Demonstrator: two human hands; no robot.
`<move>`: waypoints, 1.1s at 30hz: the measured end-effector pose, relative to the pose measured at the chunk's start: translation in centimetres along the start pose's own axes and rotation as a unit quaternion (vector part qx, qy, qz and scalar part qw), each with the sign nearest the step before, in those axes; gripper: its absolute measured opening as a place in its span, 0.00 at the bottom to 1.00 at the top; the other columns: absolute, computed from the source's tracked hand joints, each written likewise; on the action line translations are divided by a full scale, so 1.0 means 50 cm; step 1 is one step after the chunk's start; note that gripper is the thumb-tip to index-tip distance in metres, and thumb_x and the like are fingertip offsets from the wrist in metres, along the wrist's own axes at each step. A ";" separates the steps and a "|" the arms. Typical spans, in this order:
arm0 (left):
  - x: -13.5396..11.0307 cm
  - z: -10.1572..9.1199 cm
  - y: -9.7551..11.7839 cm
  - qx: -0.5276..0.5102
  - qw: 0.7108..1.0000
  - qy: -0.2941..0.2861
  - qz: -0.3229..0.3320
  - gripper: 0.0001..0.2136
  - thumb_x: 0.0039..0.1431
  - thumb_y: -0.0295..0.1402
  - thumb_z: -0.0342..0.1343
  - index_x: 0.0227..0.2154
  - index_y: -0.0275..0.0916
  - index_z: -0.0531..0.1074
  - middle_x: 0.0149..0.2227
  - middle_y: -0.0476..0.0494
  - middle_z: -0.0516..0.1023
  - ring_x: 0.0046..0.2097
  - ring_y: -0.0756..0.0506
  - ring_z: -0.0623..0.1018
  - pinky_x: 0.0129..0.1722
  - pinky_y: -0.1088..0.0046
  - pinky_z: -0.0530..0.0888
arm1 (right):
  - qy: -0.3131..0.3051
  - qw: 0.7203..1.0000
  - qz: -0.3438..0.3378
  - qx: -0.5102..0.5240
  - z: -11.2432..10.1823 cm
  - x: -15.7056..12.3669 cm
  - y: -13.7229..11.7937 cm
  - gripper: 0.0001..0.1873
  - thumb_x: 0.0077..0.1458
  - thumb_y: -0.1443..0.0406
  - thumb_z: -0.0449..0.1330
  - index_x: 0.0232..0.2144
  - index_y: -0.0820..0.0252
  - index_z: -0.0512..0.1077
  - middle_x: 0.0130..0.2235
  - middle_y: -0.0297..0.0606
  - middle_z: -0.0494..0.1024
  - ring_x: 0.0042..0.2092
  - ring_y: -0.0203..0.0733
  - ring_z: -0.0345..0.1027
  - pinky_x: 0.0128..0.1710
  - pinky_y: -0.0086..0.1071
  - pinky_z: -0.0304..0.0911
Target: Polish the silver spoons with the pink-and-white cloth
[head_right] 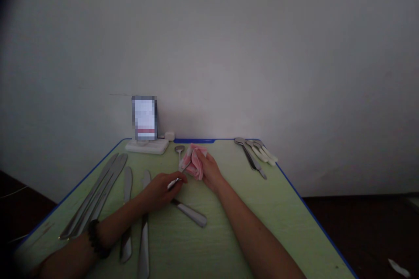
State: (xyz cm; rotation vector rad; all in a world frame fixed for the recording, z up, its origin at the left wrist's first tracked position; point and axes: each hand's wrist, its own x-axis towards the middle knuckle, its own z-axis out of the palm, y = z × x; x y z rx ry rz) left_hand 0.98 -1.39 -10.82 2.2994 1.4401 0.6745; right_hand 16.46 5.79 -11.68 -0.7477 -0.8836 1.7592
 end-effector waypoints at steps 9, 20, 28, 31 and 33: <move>0.001 0.001 -0.001 0.004 1.000 -0.006 -0.005 0.11 0.56 0.30 0.44 0.36 0.41 0.72 0.21 0.51 0.73 0.23 0.49 0.72 0.27 0.77 0.63 | -0.012 1.000 -0.007 0.011 -0.002 0.003 0.003 0.14 0.48 0.58 0.62 0.35 0.62 0.71 0.29 0.38 0.79 0.30 0.39 0.72 0.30 0.31 0.68; 0.001 0.000 0.001 -0.004 1.000 -0.005 0.000 0.11 0.56 0.29 0.44 0.36 0.41 0.72 0.21 0.51 0.73 0.24 0.49 0.72 0.28 0.77 0.63 | 0.000 1.000 0.001 0.009 0.002 0.001 0.001 0.14 0.48 0.59 0.62 0.35 0.61 0.70 0.29 0.39 0.79 0.30 0.40 0.73 0.30 0.32 0.69; 0.001 0.003 -0.003 0.003 1.000 0.000 0.002 0.11 0.56 0.30 0.44 0.36 0.41 0.72 0.22 0.51 0.73 0.24 0.49 0.72 0.28 0.77 0.63 | 0.000 1.000 -0.001 0.001 0.001 0.000 0.002 0.15 0.48 0.58 0.62 0.35 0.62 0.70 0.29 0.39 0.79 0.29 0.39 0.72 0.28 0.31 0.69; 0.000 0.003 -0.003 0.005 1.000 -0.005 0.000 0.11 0.56 0.30 0.44 0.36 0.41 0.72 0.21 0.51 0.72 0.24 0.50 0.71 0.27 0.77 0.63 | -0.002 1.000 -0.003 0.003 0.002 -0.001 0.001 0.14 0.47 0.58 0.62 0.35 0.62 0.70 0.29 0.39 0.79 0.28 0.38 0.72 0.29 0.31 0.68; 0.000 0.002 -0.002 0.005 1.000 -0.007 0.002 0.11 0.56 0.30 0.44 0.36 0.41 0.72 0.21 0.52 0.72 0.23 0.50 0.70 0.27 0.77 0.63 | 0.000 1.000 -0.004 0.004 0.003 -0.002 0.000 0.14 0.47 0.59 0.63 0.34 0.62 0.70 0.29 0.38 0.78 0.28 0.39 0.72 0.29 0.31 0.68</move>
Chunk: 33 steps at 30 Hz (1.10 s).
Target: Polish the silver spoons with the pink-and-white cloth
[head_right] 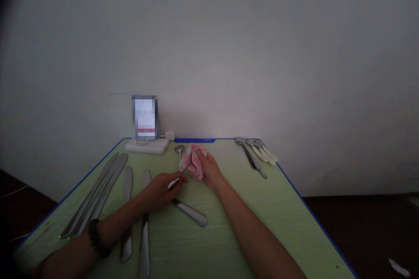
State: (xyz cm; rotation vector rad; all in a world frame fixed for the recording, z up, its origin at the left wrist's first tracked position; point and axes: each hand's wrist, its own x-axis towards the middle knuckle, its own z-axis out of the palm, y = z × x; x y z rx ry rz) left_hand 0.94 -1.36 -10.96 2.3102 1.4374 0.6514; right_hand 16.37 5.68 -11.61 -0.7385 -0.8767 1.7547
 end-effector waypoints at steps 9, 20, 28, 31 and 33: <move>0.001 -0.004 0.005 0.008 1.000 -0.003 -0.001 0.11 0.56 0.29 0.44 0.36 0.41 0.72 0.21 0.51 0.72 0.24 0.49 0.71 0.27 0.77 0.63 | 0.000 1.000 -0.003 -0.023 -0.003 0.001 -0.003 0.14 0.44 0.66 0.61 0.37 0.60 0.70 0.27 0.34 0.78 0.27 0.36 0.70 0.25 0.27 0.64; 0.001 0.002 -0.004 0.003 1.000 -0.016 -0.001 0.11 0.56 0.29 0.45 0.37 0.41 0.71 0.26 0.49 0.76 0.27 0.49 0.74 0.30 0.77 0.66 | -0.001 1.000 0.006 -0.006 0.005 -0.004 -0.011 0.19 0.39 0.70 0.57 0.39 0.60 0.70 0.28 0.35 0.79 0.27 0.38 0.71 0.26 0.28 0.65; 0.001 0.000 0.001 0.013 1.000 -0.014 -0.002 0.11 0.57 0.30 0.45 0.36 0.41 0.72 0.23 0.50 0.74 0.26 0.48 0.73 0.29 0.76 0.65 | -0.021 1.000 0.009 0.009 0.001 -0.003 -0.009 0.20 0.41 0.66 0.64 0.41 0.59 0.69 0.29 0.33 0.78 0.28 0.37 0.71 0.29 0.29 0.66; 0.001 -0.001 0.004 0.000 1.000 -0.008 -0.009 0.11 0.57 0.30 0.44 0.38 0.42 0.71 0.23 0.51 0.73 0.26 0.49 0.73 0.29 0.76 0.64 | -0.022 0.999 -0.002 0.025 -0.007 0.004 -0.003 0.21 0.41 0.64 0.66 0.40 0.58 0.69 0.30 0.33 0.78 0.30 0.37 0.71 0.30 0.30 0.66; 0.001 -0.003 0.007 -0.014 1.000 0.004 -0.023 0.12 0.59 0.32 0.43 0.42 0.42 0.68 0.21 0.52 0.71 0.25 0.49 0.72 0.28 0.76 0.63 | -0.002 0.999 -0.015 0.050 -0.014 0.013 0.002 0.16 0.42 0.63 0.65 0.37 0.58 0.69 0.30 0.34 0.78 0.32 0.37 0.71 0.33 0.30 0.67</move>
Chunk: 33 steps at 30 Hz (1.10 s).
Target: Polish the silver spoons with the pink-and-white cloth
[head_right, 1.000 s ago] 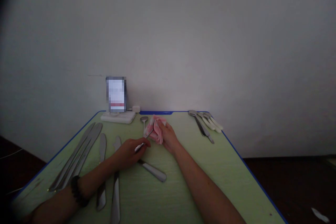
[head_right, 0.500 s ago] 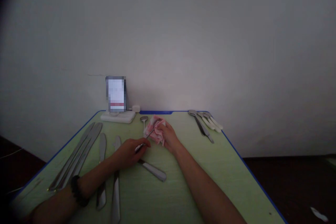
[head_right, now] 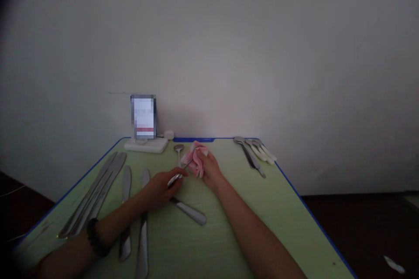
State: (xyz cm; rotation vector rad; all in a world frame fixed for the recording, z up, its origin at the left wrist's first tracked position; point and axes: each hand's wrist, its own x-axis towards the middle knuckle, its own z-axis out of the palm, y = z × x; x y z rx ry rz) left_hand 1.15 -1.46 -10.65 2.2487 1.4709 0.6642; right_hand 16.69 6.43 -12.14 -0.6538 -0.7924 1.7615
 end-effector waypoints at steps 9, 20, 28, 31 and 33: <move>0.005 -0.003 0.000 -0.049 0.998 0.029 -0.014 0.18 0.62 0.34 0.40 0.54 0.42 0.61 0.31 0.51 0.76 0.30 0.50 0.74 0.35 0.76 0.68 | 0.059 0.994 -0.012 0.090 -0.017 0.025 0.001 0.03 0.52 0.64 0.56 0.29 0.57 0.69 0.29 0.32 0.75 0.33 0.35 0.70 0.37 0.28 0.67; 0.003 0.006 0.014 -0.037 0.999 0.028 -0.027 0.19 0.62 0.35 0.42 0.56 0.43 0.58 0.40 0.47 0.78 0.40 0.46 0.77 0.41 0.72 0.69 | 0.048 0.997 0.037 0.055 -0.001 0.006 -0.008 0.05 0.50 0.68 0.53 0.27 0.60 0.70 0.25 0.34 0.75 0.27 0.36 0.69 0.30 0.28 0.67; 0.007 0.006 0.002 -0.014 0.993 0.068 -0.093 0.11 0.63 0.39 0.41 0.39 0.39 0.63 0.29 0.49 0.75 0.27 0.48 0.74 0.28 0.75 0.65 | 0.054 0.996 0.014 0.074 -0.009 0.018 -0.004 0.06 0.46 0.68 0.53 0.29 0.59 0.69 0.25 0.34 0.76 0.28 0.36 0.71 0.33 0.30 0.68; 0.005 -0.005 0.005 0.053 0.998 0.004 -0.019 0.12 0.62 0.38 0.43 0.29 0.39 0.67 0.24 0.49 0.73 0.26 0.49 0.71 0.27 0.76 0.63 | 0.083 0.988 -0.008 0.131 -0.012 0.025 -0.005 0.07 0.48 0.70 0.52 0.30 0.57 0.68 0.25 0.32 0.76 0.29 0.35 0.71 0.35 0.29 0.69; 0.000 -0.011 0.015 0.070 0.993 -0.047 0.081 0.12 0.61 0.37 0.45 0.27 0.39 0.69 0.25 0.48 0.72 0.28 0.49 0.71 0.29 0.75 0.63 | 0.089 0.983 -0.014 0.157 -0.014 0.027 -0.007 0.07 0.49 0.71 0.52 0.30 0.57 0.68 0.25 0.31 0.76 0.28 0.33 0.71 0.35 0.27 0.69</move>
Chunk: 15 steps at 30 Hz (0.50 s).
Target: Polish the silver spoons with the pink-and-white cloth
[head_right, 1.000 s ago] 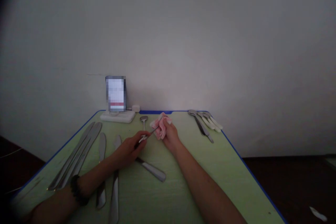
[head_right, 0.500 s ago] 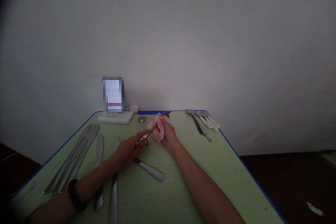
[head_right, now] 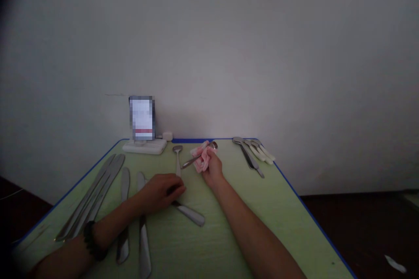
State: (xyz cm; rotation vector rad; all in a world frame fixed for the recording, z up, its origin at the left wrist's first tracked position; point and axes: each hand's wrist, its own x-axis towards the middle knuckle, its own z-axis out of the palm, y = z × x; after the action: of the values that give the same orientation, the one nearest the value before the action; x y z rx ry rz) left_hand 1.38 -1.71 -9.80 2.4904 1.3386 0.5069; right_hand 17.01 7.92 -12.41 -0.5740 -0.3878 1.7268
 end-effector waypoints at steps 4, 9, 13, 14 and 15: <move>-0.005 -0.003 0.020 -0.066 0.986 -0.053 0.145 0.10 0.58 0.39 0.51 0.31 0.39 0.74 0.29 0.47 0.72 0.32 0.50 0.71 0.34 0.76 0.65 | 0.000 1.000 0.009 0.018 -0.004 0.001 -0.002 0.07 0.51 0.71 0.51 0.30 0.59 0.68 0.25 0.32 0.76 0.27 0.32 0.71 0.33 0.26 0.69; -0.004 0.005 0.016 -0.133 0.976 -0.082 0.151 0.13 0.49 0.46 0.59 0.33 0.44 0.78 0.33 0.48 0.72 0.36 0.49 0.72 0.38 0.75 0.65 | -0.005 1.000 0.021 0.013 -0.004 0.000 -0.004 0.09 0.54 0.72 0.48 0.30 0.61 0.68 0.25 0.32 0.76 0.26 0.32 0.70 0.32 0.26 0.69; -0.002 -0.007 0.002 -0.169 0.965 -0.131 0.150 0.11 0.50 0.43 0.60 0.32 0.44 0.79 0.34 0.48 0.72 0.38 0.49 0.72 0.42 0.76 0.66 | 0.001 1.000 0.027 0.009 0.003 -0.003 -0.006 0.10 0.55 0.72 0.47 0.29 0.61 0.68 0.23 0.33 0.75 0.25 0.33 0.70 0.30 0.26 0.69; -0.002 -0.013 -0.001 -0.171 0.963 -0.145 0.152 0.10 0.50 0.42 0.60 0.32 0.44 0.79 0.35 0.48 0.72 0.39 0.49 0.72 0.43 0.76 0.66 | 0.001 1.000 0.029 0.009 0.005 -0.005 -0.007 0.10 0.55 0.72 0.47 0.29 0.61 0.67 0.23 0.33 0.75 0.25 0.33 0.70 0.30 0.26 0.69; -0.002 -0.019 -0.003 -0.173 0.960 -0.157 0.153 0.09 0.50 0.41 0.60 0.32 0.44 0.79 0.35 0.48 0.72 0.39 0.49 0.72 0.43 0.76 0.65 | 0.000 0.999 0.032 0.010 0.007 -0.006 -0.007 0.11 0.55 0.72 0.46 0.28 0.61 0.67 0.23 0.33 0.75 0.25 0.33 0.70 0.30 0.27 0.69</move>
State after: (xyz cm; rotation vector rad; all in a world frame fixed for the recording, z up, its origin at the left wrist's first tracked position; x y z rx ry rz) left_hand 0.80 -1.64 -9.00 2.3620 0.6842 0.3504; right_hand 17.15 7.73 -11.90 -0.5770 -0.3555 1.7899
